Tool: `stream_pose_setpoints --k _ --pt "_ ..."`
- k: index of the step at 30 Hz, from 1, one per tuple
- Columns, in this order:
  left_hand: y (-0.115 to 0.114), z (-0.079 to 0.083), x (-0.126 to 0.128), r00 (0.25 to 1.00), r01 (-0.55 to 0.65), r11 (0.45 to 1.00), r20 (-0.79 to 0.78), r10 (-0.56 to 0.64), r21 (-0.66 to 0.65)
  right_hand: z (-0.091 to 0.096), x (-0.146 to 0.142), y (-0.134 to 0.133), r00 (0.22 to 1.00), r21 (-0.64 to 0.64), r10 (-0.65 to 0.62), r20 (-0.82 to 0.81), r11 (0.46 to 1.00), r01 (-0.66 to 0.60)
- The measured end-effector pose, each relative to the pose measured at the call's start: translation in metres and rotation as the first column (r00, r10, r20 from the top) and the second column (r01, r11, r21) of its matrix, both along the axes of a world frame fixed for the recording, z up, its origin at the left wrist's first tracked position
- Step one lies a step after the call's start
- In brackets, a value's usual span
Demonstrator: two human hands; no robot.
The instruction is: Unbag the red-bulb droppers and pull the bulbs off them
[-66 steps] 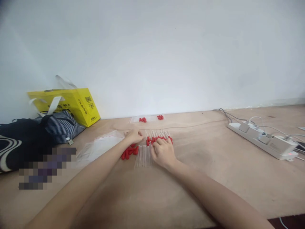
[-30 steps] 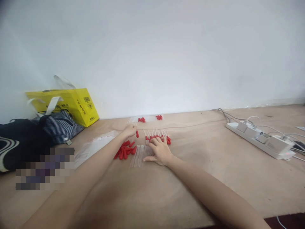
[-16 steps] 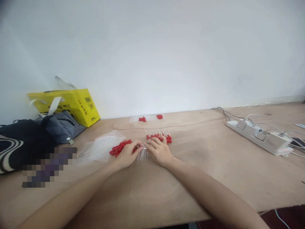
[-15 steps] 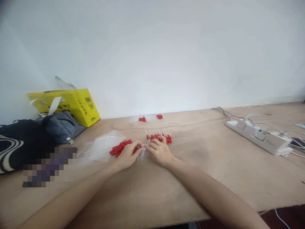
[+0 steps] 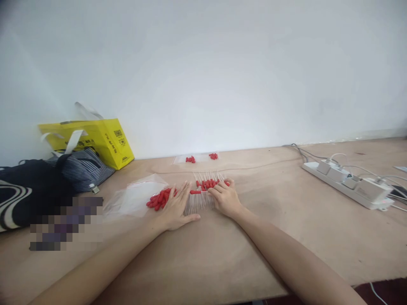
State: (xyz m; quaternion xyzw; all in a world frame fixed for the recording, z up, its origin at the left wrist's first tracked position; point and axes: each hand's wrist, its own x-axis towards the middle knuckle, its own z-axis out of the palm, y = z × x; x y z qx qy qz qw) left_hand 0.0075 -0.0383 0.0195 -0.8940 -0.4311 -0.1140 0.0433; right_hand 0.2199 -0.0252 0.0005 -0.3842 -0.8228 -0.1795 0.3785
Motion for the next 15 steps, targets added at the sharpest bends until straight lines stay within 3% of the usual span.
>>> stream_pose_setpoints --k 6,15 --pt "0.011 -0.001 0.006 0.999 -0.035 0.996 0.024 0.033 0.082 0.001 0.003 0.001 0.999 -0.027 -0.031 -0.026 0.999 0.03" --pt "-0.015 -0.001 -0.014 0.975 0.013 0.942 0.204 -0.086 0.335 0.0 -0.016 -0.013 0.993 -0.108 0.082 0.079 0.991 -0.073"
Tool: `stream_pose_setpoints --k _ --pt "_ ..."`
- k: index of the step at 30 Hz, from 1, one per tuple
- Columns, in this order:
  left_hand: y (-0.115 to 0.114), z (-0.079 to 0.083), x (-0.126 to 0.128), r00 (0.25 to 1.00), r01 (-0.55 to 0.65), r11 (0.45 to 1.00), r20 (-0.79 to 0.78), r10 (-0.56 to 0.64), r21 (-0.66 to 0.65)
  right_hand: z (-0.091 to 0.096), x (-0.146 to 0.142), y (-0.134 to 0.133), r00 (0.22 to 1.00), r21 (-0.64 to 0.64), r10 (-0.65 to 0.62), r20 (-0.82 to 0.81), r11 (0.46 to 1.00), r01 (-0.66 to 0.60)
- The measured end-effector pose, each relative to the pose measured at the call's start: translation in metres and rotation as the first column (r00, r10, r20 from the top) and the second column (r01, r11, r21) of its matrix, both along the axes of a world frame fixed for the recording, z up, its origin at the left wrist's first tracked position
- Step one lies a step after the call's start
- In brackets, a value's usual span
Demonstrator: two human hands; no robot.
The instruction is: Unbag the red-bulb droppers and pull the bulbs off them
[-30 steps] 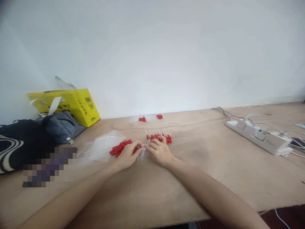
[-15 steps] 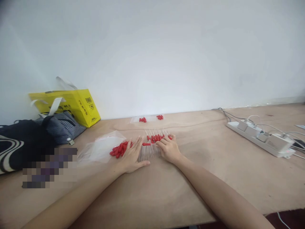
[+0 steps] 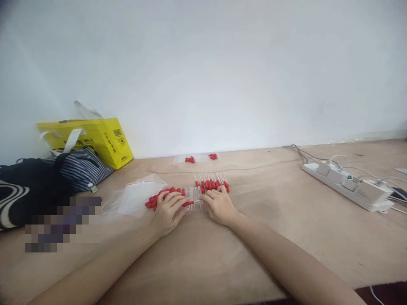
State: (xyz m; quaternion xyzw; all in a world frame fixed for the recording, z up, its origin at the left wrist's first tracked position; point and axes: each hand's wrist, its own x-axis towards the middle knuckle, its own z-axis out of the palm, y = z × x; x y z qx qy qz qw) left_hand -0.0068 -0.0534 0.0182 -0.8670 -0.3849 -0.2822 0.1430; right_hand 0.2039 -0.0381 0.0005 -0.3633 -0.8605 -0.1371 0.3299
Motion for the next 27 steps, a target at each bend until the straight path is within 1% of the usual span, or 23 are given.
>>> stream_pose_setpoints --k 4,8,11,16,23,27 --pt "-0.008 0.0 -0.005 0.998 0.038 0.998 0.04 -0.041 0.052 0.0 -0.016 -0.01 1.0 0.057 0.016 -0.006 0.998 -0.015" --pt "-0.012 0.003 -0.006 0.999 0.029 0.999 0.017 -0.029 0.038 0.001 -0.025 -0.015 0.998 0.074 0.054 0.031 0.996 -0.057" --pt "-0.014 0.005 -0.006 1.0 0.026 0.999 -0.006 -0.026 0.034 0.002 -0.025 -0.017 0.995 0.054 0.093 0.048 0.994 -0.095" --pt "-0.016 0.006 -0.008 0.998 0.06 0.997 -0.032 -0.058 0.053 0.003 -0.021 -0.019 0.991 0.052 0.129 0.031 0.99 -0.131" --pt "-0.02 0.007 -0.007 0.997 0.061 0.997 -0.047 -0.059 0.045 0.002 -0.022 -0.02 0.989 0.077 0.142 0.035 0.987 -0.145" --pt "-0.02 0.008 -0.009 0.997 0.07 0.995 -0.036 -0.068 0.074 0.001 -0.016 -0.019 0.986 0.073 0.165 0.013 0.983 -0.166"
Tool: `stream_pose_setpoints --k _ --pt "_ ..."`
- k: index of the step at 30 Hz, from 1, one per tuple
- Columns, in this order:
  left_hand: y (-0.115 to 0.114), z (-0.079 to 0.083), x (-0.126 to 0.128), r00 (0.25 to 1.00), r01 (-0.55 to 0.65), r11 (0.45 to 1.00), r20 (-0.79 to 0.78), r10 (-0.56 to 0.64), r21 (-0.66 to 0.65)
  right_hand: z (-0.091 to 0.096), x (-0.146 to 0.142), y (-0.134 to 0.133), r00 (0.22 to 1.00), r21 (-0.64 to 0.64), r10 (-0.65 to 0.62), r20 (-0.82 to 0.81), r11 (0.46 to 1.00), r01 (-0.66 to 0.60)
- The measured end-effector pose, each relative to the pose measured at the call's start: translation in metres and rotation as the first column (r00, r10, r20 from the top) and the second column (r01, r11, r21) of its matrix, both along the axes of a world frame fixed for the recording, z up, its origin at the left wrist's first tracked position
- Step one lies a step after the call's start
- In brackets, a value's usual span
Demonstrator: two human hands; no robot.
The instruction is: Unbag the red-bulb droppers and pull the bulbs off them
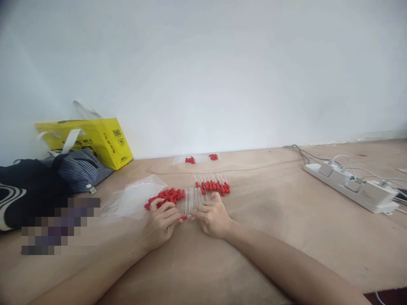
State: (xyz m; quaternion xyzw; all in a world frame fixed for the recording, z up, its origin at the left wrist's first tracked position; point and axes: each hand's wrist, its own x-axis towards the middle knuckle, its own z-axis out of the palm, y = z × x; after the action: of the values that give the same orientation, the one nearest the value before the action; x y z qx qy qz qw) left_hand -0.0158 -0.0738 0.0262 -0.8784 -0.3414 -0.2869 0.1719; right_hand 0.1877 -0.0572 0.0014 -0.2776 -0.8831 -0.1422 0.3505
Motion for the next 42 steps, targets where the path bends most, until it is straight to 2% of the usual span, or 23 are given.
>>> stream_pose_setpoints --k 4,7,10,13,16,19,21,23,29,32,35,38,42 --pt "0.003 0.0 -0.015 0.989 -0.081 0.996 0.124 0.077 0.023 -0.004 0.021 0.008 0.984 -0.08 -0.115 -0.138 0.991 0.105" --pt "0.009 0.001 -0.026 0.962 -0.09 0.993 0.25 0.105 -0.07 -0.007 0.03 0.015 0.969 -0.221 -0.157 -0.193 0.969 0.113" --pt "0.021 0.005 -0.033 0.924 -0.094 0.979 0.35 0.154 -0.182 -0.009 0.023 0.021 0.967 -0.313 -0.121 -0.226 0.949 0.046" --pt "0.038 0.01 -0.044 0.889 -0.215 0.95 0.358 0.287 -0.228 -0.009 0.007 0.026 0.963 -0.341 -0.151 -0.224 0.938 0.068" --pt "0.053 0.013 -0.058 0.848 -0.352 0.888 0.301 0.437 -0.296 -0.004 -0.01 0.03 0.955 -0.386 -0.266 -0.13 0.901 0.199" --pt "0.06 0.012 -0.068 0.781 -0.473 0.781 0.217 0.586 -0.408 0.007 -0.027 0.031 0.911 -0.432 -0.409 0.044 0.815 0.387" --pt "0.061 0.01 -0.07 0.754 -0.513 0.723 0.16 0.638 -0.462 0.015 -0.038 0.03 0.871 -0.429 -0.465 0.158 0.763 0.484" --pt "0.061 0.008 -0.071 0.752 -0.525 0.696 0.117 0.649 -0.491 0.021 -0.046 0.028 0.853 -0.417 -0.472 0.222 0.745 0.521" --pt "0.062 0.008 -0.079 0.738 -0.543 0.683 0.11 0.666 -0.488 0.021 -0.052 0.024 0.866 -0.384 -0.448 0.221 0.777 0.499" --pt "0.062 0.007 -0.082 0.719 -0.566 0.678 0.121 0.684 -0.469 0.014 -0.041 0.023 0.88 -0.325 -0.456 0.135 0.818 0.474" --pt "0.059 0.01 -0.08 0.698 -0.598 0.67 0.127 0.705 -0.439 0.007 -0.02 0.022 0.913 -0.255 -0.408 -0.008 0.883 0.393" --pt "0.058 0.018 -0.067 0.716 -0.611 0.687 0.097 0.692 -0.394 0.001 0.002 0.02 0.946 -0.167 -0.292 -0.138 0.949 0.268" --pt "0.073 0.031 -0.03 0.76 -0.606 0.688 -0.034 0.649 -0.401 -0.004 0.021 0.018 0.951 -0.143 -0.251 -0.181 0.963 0.227"
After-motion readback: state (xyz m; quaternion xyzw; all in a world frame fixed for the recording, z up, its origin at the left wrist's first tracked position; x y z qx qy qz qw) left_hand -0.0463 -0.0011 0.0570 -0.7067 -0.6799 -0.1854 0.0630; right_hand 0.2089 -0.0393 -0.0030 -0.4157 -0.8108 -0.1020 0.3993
